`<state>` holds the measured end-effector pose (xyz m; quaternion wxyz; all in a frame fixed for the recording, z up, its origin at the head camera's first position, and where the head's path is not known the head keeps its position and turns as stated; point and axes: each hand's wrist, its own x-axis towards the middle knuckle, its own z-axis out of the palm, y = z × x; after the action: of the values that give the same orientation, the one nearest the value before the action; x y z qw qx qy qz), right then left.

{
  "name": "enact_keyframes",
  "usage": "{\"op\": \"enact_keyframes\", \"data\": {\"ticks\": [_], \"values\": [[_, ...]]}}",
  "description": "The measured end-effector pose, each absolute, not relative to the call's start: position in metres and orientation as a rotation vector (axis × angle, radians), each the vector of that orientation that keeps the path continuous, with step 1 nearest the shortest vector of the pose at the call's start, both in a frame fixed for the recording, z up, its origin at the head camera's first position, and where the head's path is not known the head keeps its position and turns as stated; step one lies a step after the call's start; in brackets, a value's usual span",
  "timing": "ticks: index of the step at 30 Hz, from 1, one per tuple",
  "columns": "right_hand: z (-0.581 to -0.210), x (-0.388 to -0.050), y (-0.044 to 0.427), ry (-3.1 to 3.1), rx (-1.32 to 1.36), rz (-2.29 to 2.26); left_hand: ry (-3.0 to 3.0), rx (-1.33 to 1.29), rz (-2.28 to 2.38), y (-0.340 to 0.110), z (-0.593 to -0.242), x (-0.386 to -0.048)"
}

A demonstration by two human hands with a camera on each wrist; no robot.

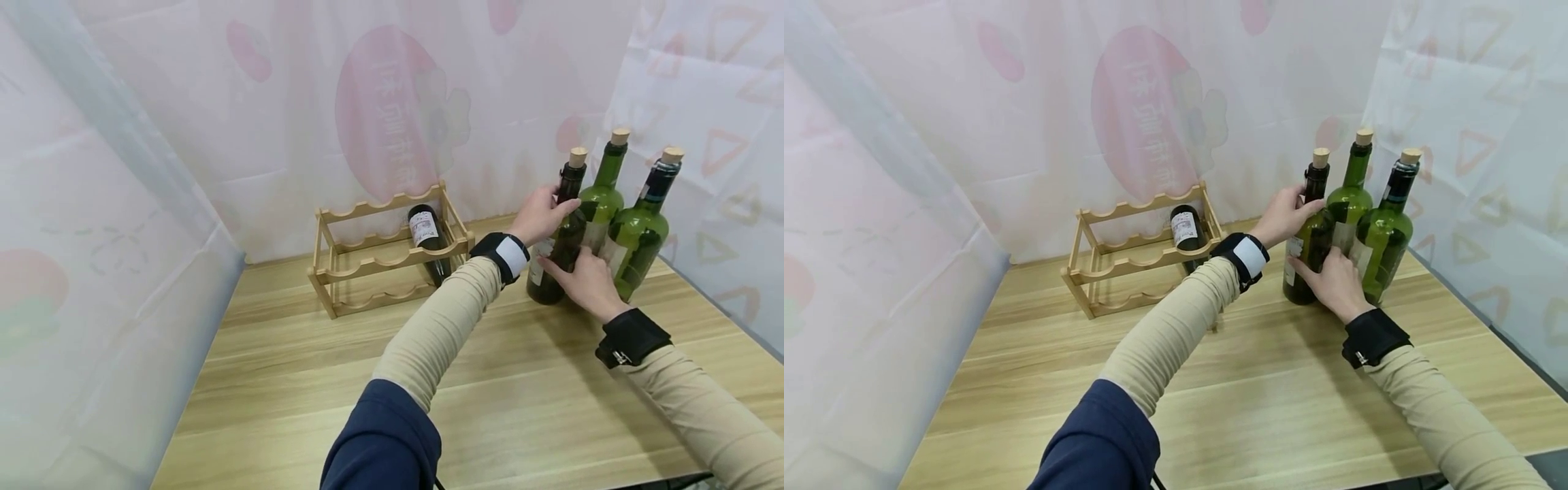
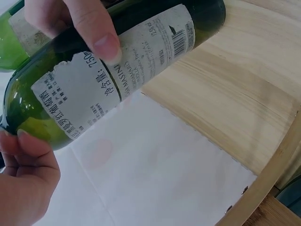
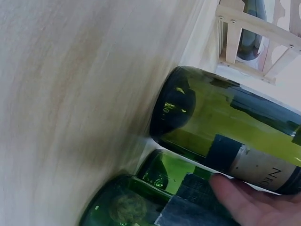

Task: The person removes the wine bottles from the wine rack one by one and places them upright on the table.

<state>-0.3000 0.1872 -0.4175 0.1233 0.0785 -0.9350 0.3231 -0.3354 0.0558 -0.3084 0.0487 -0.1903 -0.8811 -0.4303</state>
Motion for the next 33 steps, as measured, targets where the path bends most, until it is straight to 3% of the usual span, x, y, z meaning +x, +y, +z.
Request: {"op": "enact_keyframes", "data": {"ticks": [13, 33], "values": [[-0.414, -0.283, 0.184, -2.847, 0.235, 0.767, -2.661, -0.508, -1.37, 0.029, -0.325, -0.327], [-0.411, -0.274, 0.147, -2.848, 0.521, 0.827, -2.608, -0.337, -1.178, -0.039, -0.338, -0.296]]}}
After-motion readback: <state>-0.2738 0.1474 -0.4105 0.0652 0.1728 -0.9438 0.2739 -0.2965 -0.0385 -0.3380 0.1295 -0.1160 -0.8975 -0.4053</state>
